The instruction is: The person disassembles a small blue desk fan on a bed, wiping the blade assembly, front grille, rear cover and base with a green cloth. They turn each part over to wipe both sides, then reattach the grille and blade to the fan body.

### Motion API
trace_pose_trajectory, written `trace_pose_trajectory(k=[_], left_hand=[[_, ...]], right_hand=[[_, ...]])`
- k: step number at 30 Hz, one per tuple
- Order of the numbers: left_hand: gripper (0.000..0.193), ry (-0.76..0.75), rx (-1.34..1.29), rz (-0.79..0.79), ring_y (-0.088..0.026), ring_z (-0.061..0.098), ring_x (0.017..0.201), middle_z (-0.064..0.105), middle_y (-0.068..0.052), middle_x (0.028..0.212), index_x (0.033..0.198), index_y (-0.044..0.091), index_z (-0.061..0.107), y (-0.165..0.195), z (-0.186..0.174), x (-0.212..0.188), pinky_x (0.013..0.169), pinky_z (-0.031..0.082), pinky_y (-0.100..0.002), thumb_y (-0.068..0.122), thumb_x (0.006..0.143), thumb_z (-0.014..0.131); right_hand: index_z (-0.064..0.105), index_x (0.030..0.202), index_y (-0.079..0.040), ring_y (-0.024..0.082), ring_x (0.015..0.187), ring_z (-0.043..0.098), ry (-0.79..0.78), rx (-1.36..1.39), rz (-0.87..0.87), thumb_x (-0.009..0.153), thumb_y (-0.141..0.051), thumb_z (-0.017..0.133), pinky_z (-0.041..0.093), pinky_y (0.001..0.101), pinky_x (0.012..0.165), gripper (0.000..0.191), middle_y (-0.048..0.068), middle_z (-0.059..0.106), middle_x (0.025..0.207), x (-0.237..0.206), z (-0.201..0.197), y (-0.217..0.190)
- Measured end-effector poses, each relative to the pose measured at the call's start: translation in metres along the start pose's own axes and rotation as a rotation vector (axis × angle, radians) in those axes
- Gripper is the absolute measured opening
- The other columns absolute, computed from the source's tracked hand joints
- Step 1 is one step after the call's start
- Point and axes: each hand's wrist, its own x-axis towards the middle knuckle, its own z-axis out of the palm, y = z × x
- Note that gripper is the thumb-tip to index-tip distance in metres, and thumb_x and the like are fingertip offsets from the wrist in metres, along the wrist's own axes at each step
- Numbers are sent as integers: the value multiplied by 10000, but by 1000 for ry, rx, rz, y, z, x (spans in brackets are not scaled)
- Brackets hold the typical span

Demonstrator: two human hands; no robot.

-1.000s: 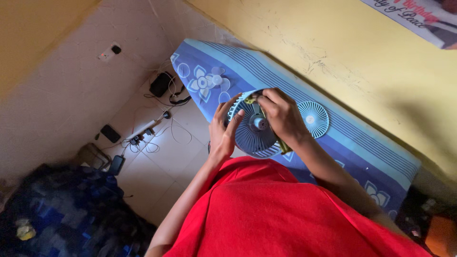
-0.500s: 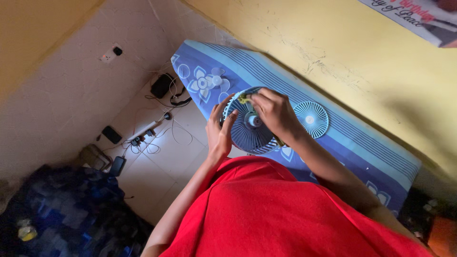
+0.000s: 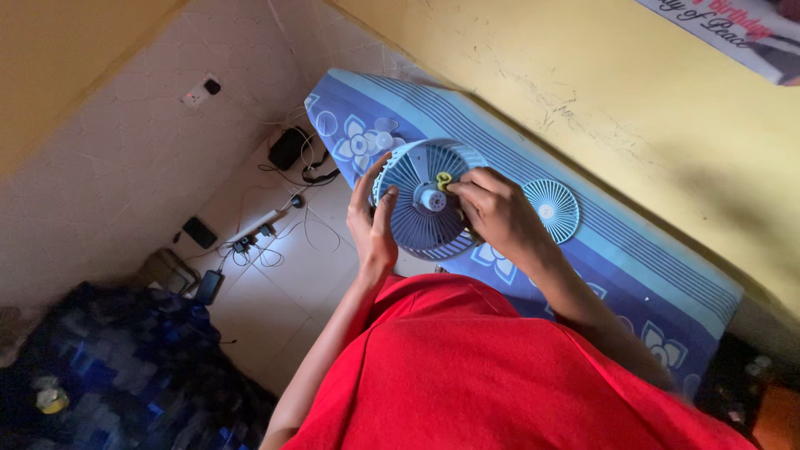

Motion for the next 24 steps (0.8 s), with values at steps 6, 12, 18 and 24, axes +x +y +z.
trace_pose_trajectory(k=[6,12,18,24], left_hand=[[505,19,-20,32,-281,573,1379,662,-150,1419,1390,47,632,-1,5,10,1189,387,-397,237,924,594],[506,68,-54,61,-288,570,1383,657,-157,1424,1399,39,630,-4,13,3,1188,387,-403,216,927,589],[486,152,27,10,-288,601,1333,667,-157,1393,1394,51,630,-9,14,-4,1151,415,-391,202,935,571],[506,268,-11,-61,-284,623,1297,647,-153,1400,1398,66,618,-22,20,-4,1111,455,-389,173,906,574]], right_hand=[[721,1075,5,260,875,699,237,-26,-57,837,65,755,568,340,724,247,107,680,1027,-17,-3,-14],[722,1005,2,289,916,657,247,-86,103,791,53,777,537,395,792,226,79,685,997,-17,20,-25],[764,997,-15,287,908,647,73,-138,7,776,56,698,509,421,762,241,84,683,952,-20,22,-25],[741,1048,-3,288,951,660,31,-42,18,896,-17,706,536,414,806,157,93,668,981,-5,44,-27]])
